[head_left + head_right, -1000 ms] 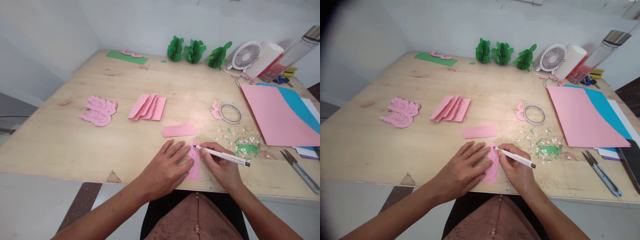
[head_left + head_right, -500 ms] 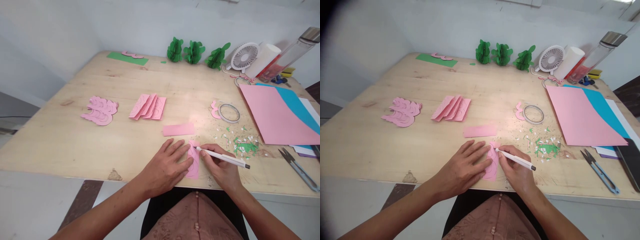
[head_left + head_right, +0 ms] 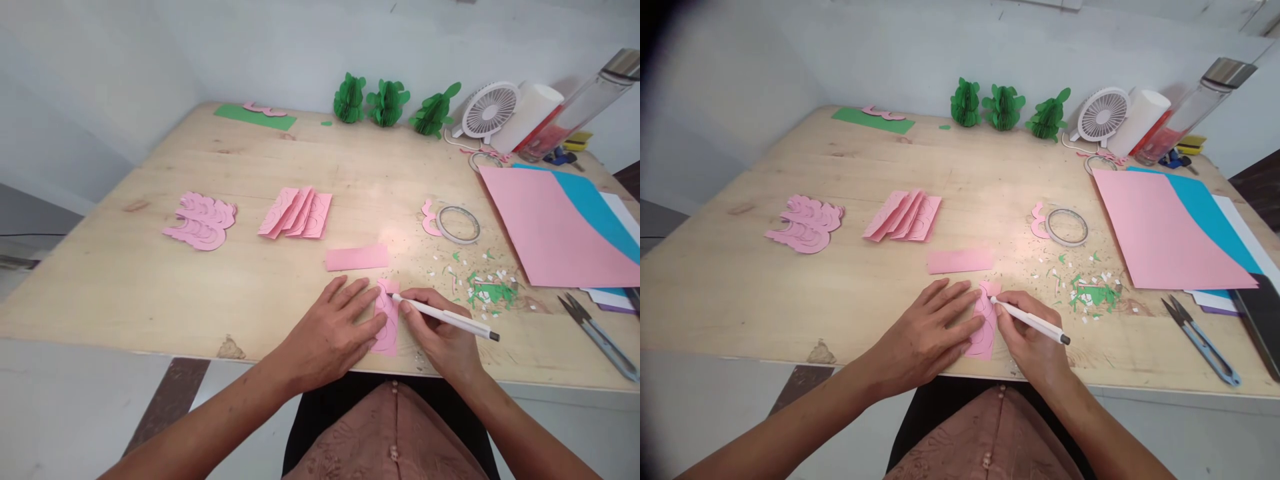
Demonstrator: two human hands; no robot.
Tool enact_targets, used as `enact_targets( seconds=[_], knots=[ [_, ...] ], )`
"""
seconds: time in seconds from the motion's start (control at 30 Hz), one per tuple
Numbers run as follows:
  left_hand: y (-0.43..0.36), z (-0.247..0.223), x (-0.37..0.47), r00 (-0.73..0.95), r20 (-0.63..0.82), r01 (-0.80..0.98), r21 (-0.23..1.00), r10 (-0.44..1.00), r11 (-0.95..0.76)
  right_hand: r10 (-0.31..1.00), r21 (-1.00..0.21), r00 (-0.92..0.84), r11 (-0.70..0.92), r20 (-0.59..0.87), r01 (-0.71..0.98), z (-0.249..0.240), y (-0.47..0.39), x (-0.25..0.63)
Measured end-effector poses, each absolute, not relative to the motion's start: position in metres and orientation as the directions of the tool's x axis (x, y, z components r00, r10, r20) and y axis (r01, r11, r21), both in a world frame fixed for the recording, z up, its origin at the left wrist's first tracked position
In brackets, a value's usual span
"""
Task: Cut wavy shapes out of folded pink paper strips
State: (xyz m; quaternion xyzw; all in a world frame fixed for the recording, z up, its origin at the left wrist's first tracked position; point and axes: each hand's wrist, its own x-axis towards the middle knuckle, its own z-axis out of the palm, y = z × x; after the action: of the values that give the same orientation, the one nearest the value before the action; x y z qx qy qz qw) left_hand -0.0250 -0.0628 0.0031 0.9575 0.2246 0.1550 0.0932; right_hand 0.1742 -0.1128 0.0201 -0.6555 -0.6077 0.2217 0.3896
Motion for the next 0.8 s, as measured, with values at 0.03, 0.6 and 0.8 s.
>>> enact_targets(
  seconds=[0.03,0.6,0.8],
  knots=[
    [-0.0629,0.0030,-0.0249,0.850,0.258,0.401,0.248,0.459,-0.882,0.970,-0.778,0.162,0.041,0.182,0.626,0.0201,-0.1131,0.1742],
    [-0.0625,0.0020,-0.0250,0.849,0.260,0.401,0.252,0.460,-0.881,0.965,-0.771,0.147,0.078,0.219,0.632,0.0227,-0.1141,0.1736],
    [-0.0623,0.0025,-0.0251,0.852,0.257,0.395,0.255,0.456,-0.882,0.965,-0.770,0.154,0.070,0.214,0.634,0.0230,-0.1156,0.1740]
  ],
)
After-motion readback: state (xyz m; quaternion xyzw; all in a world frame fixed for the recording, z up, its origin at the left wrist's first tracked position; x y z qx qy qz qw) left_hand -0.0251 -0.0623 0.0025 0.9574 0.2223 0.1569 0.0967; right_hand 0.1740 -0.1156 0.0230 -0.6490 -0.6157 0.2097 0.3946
